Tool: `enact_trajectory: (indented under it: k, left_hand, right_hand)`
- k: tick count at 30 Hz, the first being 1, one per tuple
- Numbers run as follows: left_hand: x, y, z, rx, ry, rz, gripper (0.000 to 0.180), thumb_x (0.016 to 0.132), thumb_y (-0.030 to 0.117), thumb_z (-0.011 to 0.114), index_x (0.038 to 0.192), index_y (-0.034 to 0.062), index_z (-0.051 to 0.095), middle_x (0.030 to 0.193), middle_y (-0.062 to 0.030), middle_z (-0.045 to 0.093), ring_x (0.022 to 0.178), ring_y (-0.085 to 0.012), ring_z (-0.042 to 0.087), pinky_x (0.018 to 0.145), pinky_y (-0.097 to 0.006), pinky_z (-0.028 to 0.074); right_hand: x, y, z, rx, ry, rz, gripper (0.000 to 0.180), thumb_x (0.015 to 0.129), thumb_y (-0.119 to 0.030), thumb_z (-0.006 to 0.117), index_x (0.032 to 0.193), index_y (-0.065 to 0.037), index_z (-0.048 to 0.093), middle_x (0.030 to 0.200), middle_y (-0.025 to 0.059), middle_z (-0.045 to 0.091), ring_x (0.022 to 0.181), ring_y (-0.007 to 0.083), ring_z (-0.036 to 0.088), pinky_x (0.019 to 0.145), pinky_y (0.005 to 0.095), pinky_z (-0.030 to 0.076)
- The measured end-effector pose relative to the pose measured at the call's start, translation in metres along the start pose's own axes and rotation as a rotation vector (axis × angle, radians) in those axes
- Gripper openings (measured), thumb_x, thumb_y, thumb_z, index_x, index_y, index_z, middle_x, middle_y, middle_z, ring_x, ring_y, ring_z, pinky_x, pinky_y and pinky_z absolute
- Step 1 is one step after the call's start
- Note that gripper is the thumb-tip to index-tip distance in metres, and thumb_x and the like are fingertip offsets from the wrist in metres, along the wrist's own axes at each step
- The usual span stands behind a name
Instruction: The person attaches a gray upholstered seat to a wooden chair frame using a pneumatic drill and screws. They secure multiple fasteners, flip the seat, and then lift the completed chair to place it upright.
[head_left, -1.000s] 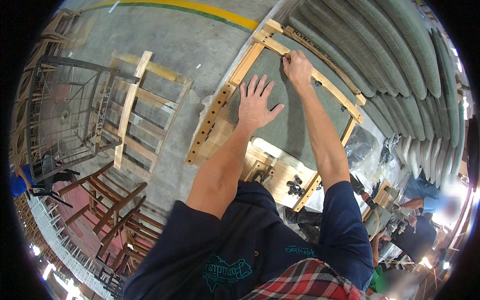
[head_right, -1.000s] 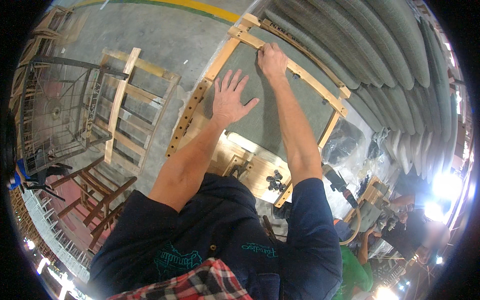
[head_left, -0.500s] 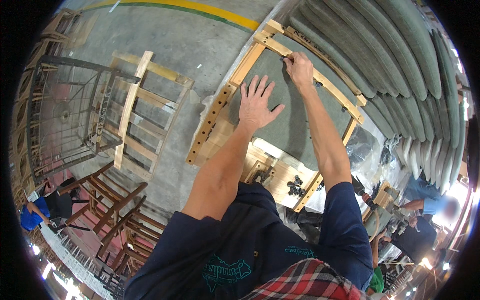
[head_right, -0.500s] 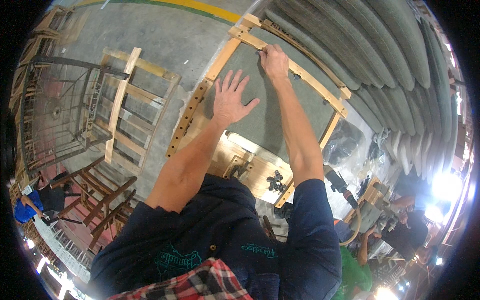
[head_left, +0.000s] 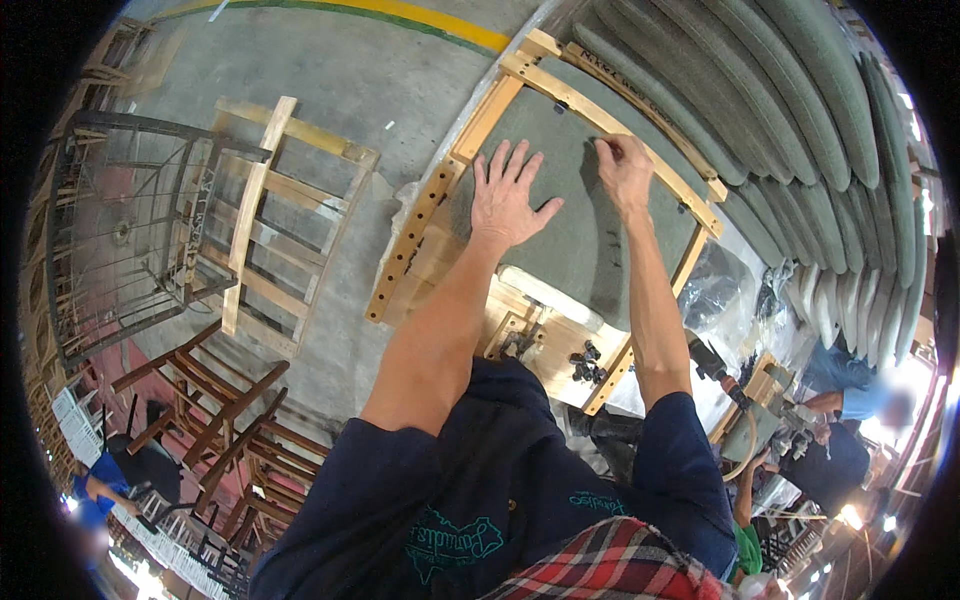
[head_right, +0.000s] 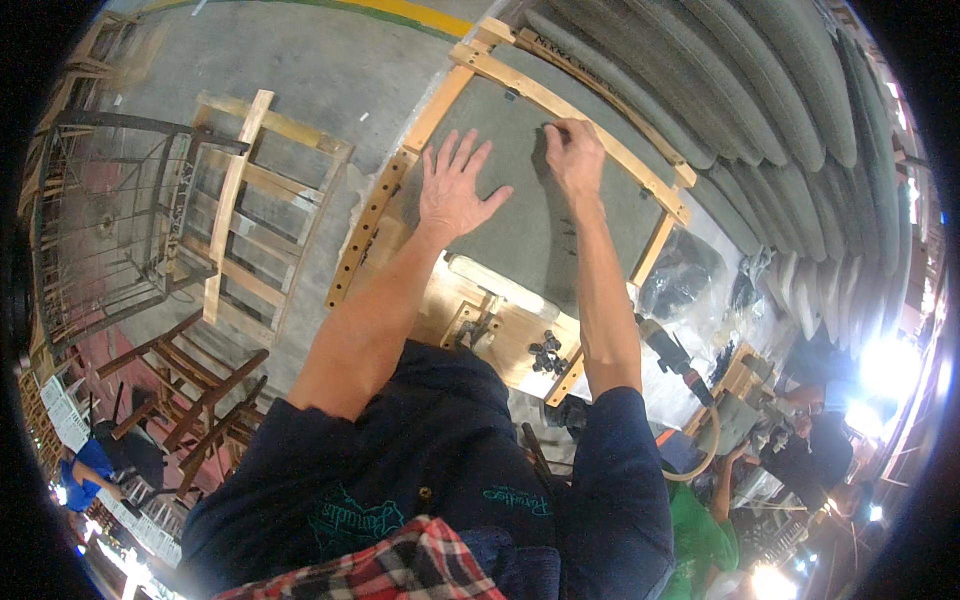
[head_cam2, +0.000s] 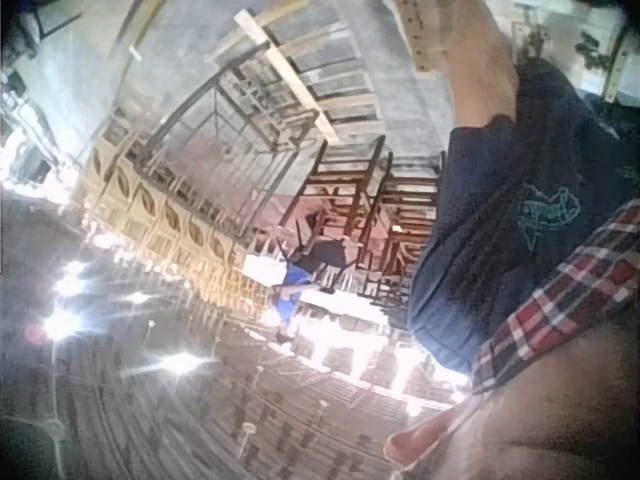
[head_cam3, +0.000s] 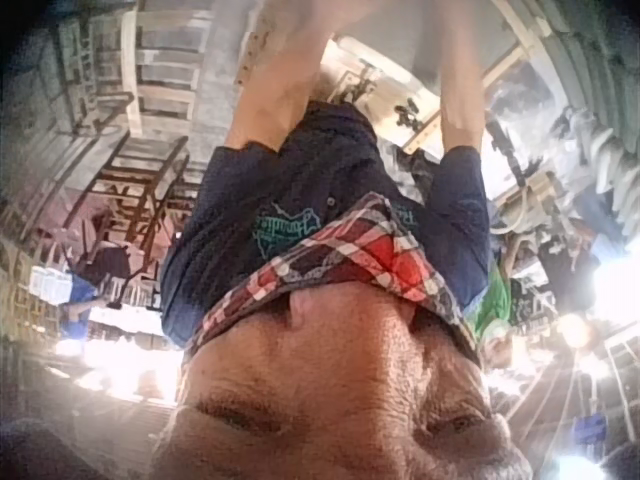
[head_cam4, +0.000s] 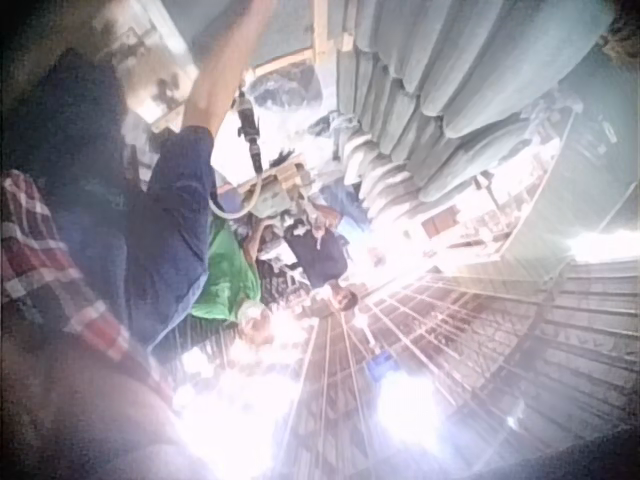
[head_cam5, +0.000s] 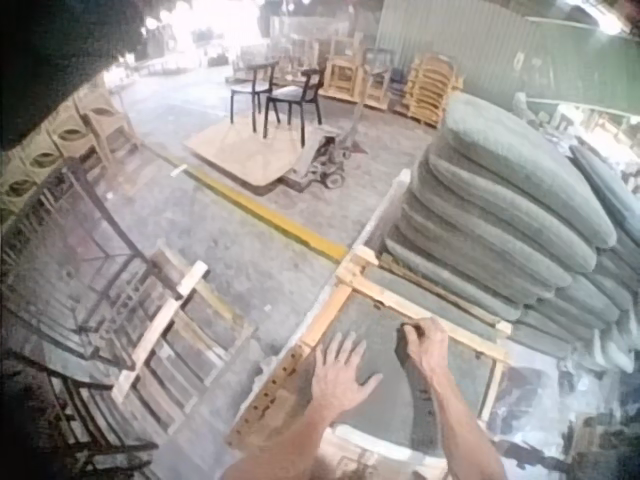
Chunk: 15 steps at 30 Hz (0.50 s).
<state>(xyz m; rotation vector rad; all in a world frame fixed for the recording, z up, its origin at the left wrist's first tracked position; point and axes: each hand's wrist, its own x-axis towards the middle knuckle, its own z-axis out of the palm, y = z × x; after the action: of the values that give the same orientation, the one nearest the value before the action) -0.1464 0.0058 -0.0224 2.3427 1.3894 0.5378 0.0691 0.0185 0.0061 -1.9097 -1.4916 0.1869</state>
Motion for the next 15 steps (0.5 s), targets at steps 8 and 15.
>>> enact_trajectory:
  k: [8, 15]
  left_hand:
    - [0.000, 0.003, -0.003, 0.079, -0.081, -0.028, 0.078, 0.088, 0.064, 0.059, 0.149, 0.0172, 0.046, 0.160, -0.0083, 0.034, 0.150, -0.0297, 0.023, 0.123, -0.057, 0.013]
    - [0.001, 0.004, -0.003, 0.078, -0.070, -0.023, 0.079, 0.087, 0.064, 0.061, 0.149, 0.0177, 0.045, 0.160, -0.0076, 0.034, 0.150, -0.0289, 0.022, 0.123, -0.056, 0.013]
  right_hand:
    - [-0.107, 0.075, -0.095, -0.078, -0.013, 0.388, 0.024, 0.088, -0.021, 0.071, 0.102, -0.002, 0.075, 0.092, 0.0167, 0.074, 0.079, 0.0243, 0.071, 0.075, 0.0350, 0.055]
    - [-0.187, 0.041, -0.090, 0.150, 0.005, 0.500, 0.026, 0.083, -0.015, 0.075, 0.105, -0.001, 0.074, 0.094, 0.0154, 0.073, 0.080, 0.0230, 0.070, 0.077, 0.0344, 0.056]
